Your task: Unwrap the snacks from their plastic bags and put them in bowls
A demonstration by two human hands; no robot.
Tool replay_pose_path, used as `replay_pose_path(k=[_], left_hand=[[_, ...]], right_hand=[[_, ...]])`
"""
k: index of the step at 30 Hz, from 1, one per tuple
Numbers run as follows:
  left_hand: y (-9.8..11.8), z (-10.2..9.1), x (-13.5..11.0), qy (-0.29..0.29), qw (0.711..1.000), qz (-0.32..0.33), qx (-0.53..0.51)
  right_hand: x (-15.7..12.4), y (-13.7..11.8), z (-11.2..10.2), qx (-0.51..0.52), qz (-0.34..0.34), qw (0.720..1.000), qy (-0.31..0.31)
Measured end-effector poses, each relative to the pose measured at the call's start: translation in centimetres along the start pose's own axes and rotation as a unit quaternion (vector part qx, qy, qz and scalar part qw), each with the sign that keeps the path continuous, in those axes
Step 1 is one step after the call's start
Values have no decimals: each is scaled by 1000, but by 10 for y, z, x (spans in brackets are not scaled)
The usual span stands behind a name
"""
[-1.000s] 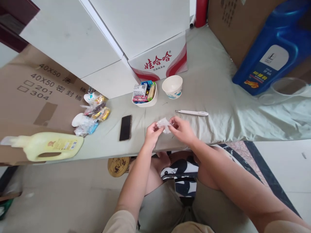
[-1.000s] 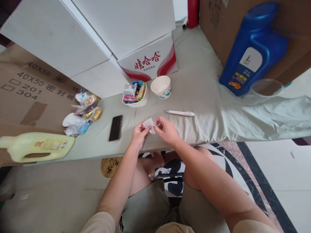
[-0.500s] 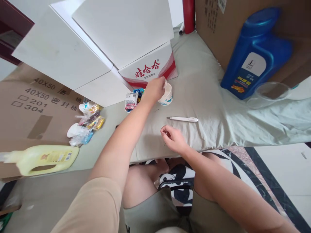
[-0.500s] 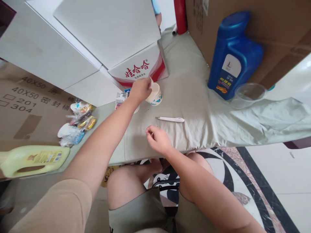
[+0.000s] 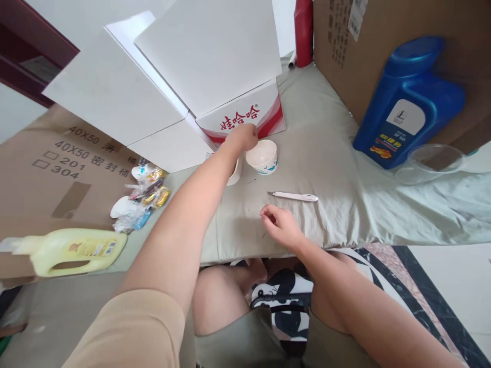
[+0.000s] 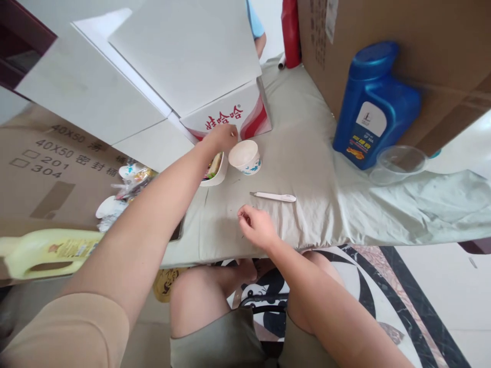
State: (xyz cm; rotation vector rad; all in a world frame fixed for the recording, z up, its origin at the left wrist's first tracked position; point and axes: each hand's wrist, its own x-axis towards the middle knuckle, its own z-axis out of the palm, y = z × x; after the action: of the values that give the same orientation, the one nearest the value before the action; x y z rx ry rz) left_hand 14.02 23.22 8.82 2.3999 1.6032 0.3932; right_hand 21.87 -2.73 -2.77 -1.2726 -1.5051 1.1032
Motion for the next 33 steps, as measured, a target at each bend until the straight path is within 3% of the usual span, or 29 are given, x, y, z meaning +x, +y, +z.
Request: replay_pose_path(k=[4, 6, 12, 17, 22, 26, 28, 29, 31, 33], left_hand=[[-30, -40, -62, 43, 995, 28, 90], [-53, -50, -105, 26, 994, -9, 110], [-142, -52, -222, -34, 986, -132, 98], [-231, -58, -269, 12, 962, -253, 104], [-310, -70, -273, 117, 936, -306, 127], [-358, -92, -242, 293, 887, -342, 102], [-379, -102, -224, 341, 858, -374, 86], [-389, -105, -216, 320, 861, -387, 80], [-406, -107, -206, 220, 888, -399, 60], [-418, -106, -203, 137, 916, -375, 50]], right_hand=[[-5, 4, -2, -37, -12, 999, 26], [-10, 7, -4, -60, -19, 997, 40], [-22, 15, -4, -160, -38, 984, 61], [-26, 11, 4, -224, -95, 967, 81], [-22, -4, 19, -241, -158, 952, 100], [-14, -15, 38, -236, -172, 955, 58], [-10, -17, 45, -234, -181, 954, 38], [-9, -18, 48, -237, -187, 953, 30], [-5, -18, 51, -244, -200, 949, 20], [-3, -18, 52, -249, -211, 945, 11]])
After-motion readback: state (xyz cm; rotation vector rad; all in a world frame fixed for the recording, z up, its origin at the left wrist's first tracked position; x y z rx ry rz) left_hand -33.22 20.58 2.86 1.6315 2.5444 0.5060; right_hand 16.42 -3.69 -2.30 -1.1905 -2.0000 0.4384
